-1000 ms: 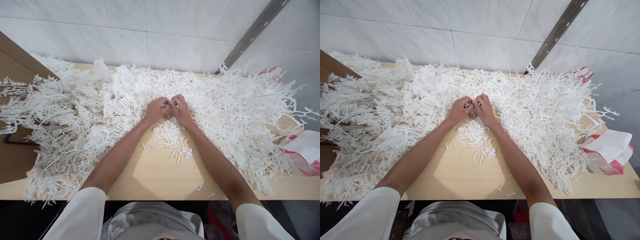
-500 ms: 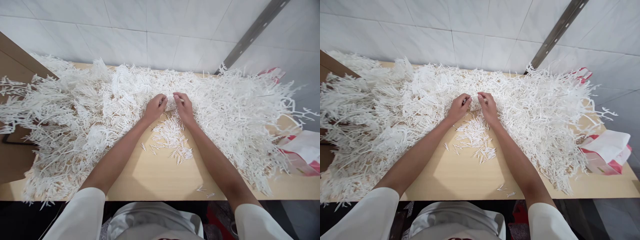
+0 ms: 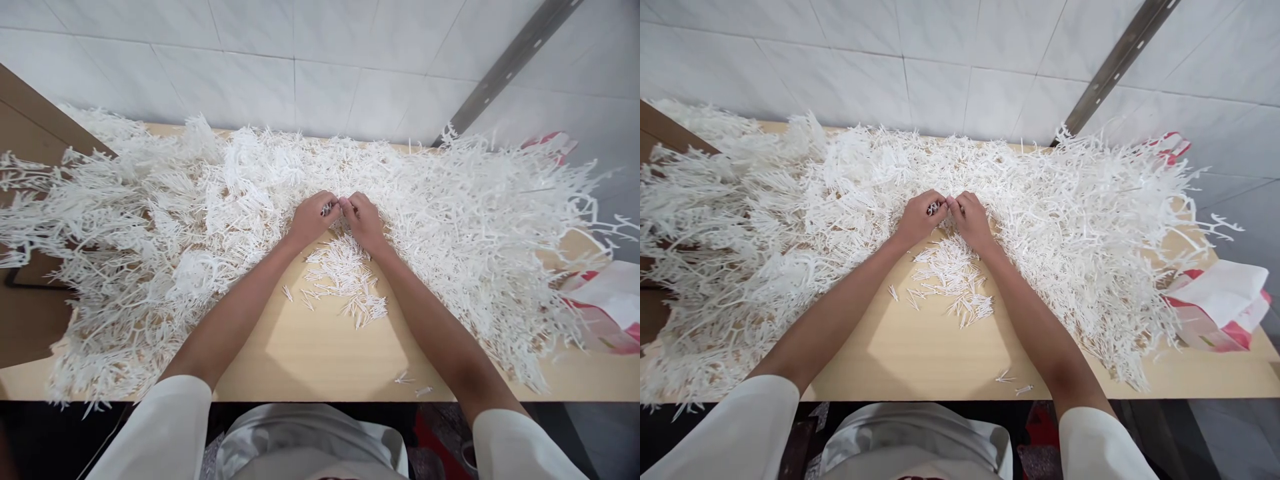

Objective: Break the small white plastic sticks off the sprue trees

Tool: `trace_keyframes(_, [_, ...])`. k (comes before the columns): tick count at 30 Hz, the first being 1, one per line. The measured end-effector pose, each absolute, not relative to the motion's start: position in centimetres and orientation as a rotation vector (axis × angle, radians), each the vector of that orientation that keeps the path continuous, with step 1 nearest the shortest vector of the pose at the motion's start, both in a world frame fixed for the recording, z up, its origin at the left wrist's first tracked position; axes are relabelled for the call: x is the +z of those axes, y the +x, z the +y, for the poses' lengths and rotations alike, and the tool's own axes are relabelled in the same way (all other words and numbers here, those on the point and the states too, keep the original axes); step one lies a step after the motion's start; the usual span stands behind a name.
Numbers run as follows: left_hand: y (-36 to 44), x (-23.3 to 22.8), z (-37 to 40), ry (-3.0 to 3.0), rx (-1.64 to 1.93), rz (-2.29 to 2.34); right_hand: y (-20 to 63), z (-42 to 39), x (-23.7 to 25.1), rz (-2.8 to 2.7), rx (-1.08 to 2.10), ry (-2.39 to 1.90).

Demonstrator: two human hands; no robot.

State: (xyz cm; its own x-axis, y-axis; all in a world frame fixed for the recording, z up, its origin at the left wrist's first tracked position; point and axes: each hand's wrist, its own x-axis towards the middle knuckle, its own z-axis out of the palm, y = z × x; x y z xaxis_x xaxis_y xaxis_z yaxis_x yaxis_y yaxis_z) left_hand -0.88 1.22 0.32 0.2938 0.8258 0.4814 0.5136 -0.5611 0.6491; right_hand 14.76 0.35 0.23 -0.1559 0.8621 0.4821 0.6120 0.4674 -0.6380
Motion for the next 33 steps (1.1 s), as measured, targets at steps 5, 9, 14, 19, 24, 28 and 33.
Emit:
trace_keyframes(5, [-1.3,0.1,1.8,1.944,1.307,1.328,14.1,-1.2,1.3,-1.946,0.479,-1.078])
trace_keyframes(9, [-1.2,-0.1,2.0,1.91,1.323,1.203,14.2,-1.2,1.2,-1.65,0.492,-1.163])
trace_keyframes(14, [-1.3,-0.2,2.0,1.841,1.351,1.098,14.9,0.3,0.0,-1.383,0.4,-1.286])
trace_keyframes(19, [-1.4,-0.1,1.9,1.915,1.325,1.033,14.4,0.5,-0.1,-1.763,0.433,-1.225])
trace_keyframes(24, [-1.3,0.1,1.7,1.908,1.317,1.053,14.2,0.3,0.0,-1.852,0.456,-1.178])
trace_keyframes(28, [-1.3,0.1,1.7,1.923,1.308,1.089,14.4,0.6,-0.4,-1.954,0.417,-1.178])
trace_keyframes(33, [-1.1,-0.2,1.7,1.947,1.324,1.14,14.5,0.4,-0.3,-1.871,0.292,-1.208])
